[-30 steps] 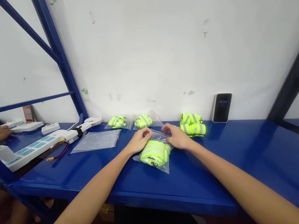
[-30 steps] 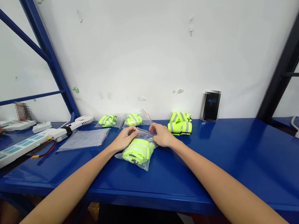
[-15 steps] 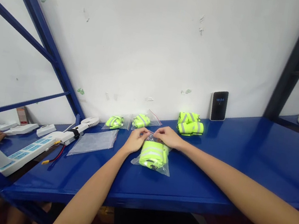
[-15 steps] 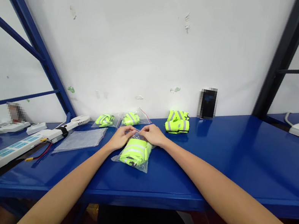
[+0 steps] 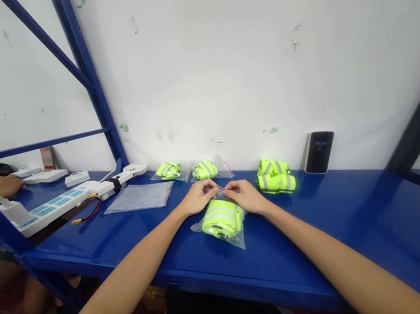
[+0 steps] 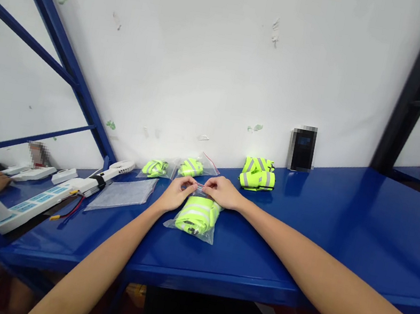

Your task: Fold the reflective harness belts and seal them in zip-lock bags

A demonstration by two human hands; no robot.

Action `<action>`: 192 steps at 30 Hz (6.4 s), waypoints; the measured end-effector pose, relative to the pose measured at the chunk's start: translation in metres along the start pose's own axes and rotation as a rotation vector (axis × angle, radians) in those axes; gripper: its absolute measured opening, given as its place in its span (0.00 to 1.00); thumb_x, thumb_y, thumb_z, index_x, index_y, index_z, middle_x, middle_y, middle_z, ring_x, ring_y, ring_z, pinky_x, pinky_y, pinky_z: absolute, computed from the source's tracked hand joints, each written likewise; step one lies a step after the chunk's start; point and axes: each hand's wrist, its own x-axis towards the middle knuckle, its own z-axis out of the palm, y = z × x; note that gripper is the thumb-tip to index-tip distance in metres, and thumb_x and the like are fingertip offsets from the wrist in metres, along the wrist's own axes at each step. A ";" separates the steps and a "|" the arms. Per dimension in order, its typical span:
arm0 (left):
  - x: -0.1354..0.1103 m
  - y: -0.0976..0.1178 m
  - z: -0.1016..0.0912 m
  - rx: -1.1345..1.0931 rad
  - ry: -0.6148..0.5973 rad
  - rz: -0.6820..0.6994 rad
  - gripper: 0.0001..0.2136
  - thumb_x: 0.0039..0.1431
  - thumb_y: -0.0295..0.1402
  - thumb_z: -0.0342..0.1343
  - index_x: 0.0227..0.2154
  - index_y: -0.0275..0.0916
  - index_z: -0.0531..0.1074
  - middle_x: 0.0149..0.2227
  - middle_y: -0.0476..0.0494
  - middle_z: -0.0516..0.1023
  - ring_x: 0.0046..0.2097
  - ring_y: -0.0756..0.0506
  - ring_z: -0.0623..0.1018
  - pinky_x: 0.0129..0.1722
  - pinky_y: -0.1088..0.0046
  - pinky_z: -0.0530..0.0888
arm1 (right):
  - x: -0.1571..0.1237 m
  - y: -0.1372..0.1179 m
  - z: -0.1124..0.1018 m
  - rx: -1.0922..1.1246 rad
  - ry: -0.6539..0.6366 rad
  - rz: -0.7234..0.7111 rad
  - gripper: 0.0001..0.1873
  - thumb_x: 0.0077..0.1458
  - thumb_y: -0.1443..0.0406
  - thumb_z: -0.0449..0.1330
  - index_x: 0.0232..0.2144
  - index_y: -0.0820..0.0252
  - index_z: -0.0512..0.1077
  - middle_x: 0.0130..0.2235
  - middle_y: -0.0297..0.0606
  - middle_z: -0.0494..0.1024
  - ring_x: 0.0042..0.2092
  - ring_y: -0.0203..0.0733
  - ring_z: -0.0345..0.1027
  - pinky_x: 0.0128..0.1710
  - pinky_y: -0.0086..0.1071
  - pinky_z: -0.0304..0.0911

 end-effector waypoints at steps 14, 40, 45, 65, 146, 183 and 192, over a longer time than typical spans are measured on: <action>-0.003 0.007 -0.002 0.054 0.015 0.044 0.11 0.59 0.38 0.51 0.35 0.36 0.72 0.31 0.45 0.74 0.34 0.48 0.72 0.30 0.76 0.68 | 0.000 -0.002 -0.001 -0.014 0.073 -0.055 0.12 0.50 0.60 0.60 0.30 0.62 0.79 0.31 0.39 0.81 0.33 0.43 0.72 0.34 0.31 0.63; -0.003 0.009 -0.002 0.124 -0.006 0.066 0.13 0.58 0.40 0.54 0.36 0.35 0.75 0.34 0.42 0.78 0.34 0.47 0.75 0.34 0.73 0.70 | -0.002 -0.008 -0.006 0.120 0.070 0.091 0.12 0.44 0.61 0.66 0.30 0.64 0.82 0.30 0.39 0.82 0.33 0.44 0.72 0.33 0.30 0.64; -0.003 0.011 -0.002 0.111 -0.005 0.067 0.13 0.58 0.40 0.53 0.37 0.36 0.76 0.34 0.42 0.79 0.34 0.47 0.75 0.34 0.73 0.70 | -0.003 -0.010 -0.005 0.131 0.062 0.069 0.13 0.45 0.60 0.65 0.31 0.64 0.81 0.31 0.40 0.82 0.34 0.44 0.72 0.33 0.31 0.64; -0.004 0.022 0.001 0.178 0.033 0.190 0.07 0.59 0.34 0.52 0.33 0.36 0.71 0.35 0.45 0.72 0.35 0.50 0.72 0.30 0.77 0.69 | -0.006 -0.022 0.001 -0.055 0.153 0.001 0.10 0.49 0.62 0.61 0.27 0.64 0.79 0.26 0.37 0.80 0.29 0.39 0.69 0.28 0.28 0.59; -0.006 0.025 -0.016 0.185 0.010 0.137 0.08 0.57 0.35 0.55 0.30 0.35 0.74 0.34 0.42 0.78 0.37 0.46 0.76 0.41 0.69 0.73 | -0.007 -0.008 0.003 0.021 0.122 -0.127 0.10 0.52 0.61 0.59 0.30 0.63 0.76 0.33 0.39 0.81 0.35 0.42 0.72 0.39 0.32 0.65; -0.009 0.026 -0.014 0.314 0.003 0.239 0.08 0.60 0.34 0.51 0.32 0.37 0.73 0.33 0.45 0.76 0.35 0.47 0.75 0.37 0.73 0.69 | -0.010 0.001 -0.022 0.004 0.032 -0.095 0.15 0.47 0.56 0.63 0.30 0.63 0.77 0.28 0.37 0.78 0.29 0.39 0.68 0.31 0.31 0.62; -0.002 0.003 -0.017 0.153 -0.052 0.035 0.09 0.58 0.35 0.53 0.31 0.35 0.74 0.33 0.46 0.78 0.36 0.47 0.75 0.39 0.73 0.70 | -0.011 -0.001 -0.021 0.034 -0.021 0.032 0.14 0.50 0.56 0.60 0.30 0.64 0.74 0.24 0.34 0.72 0.23 0.35 0.61 0.23 0.29 0.57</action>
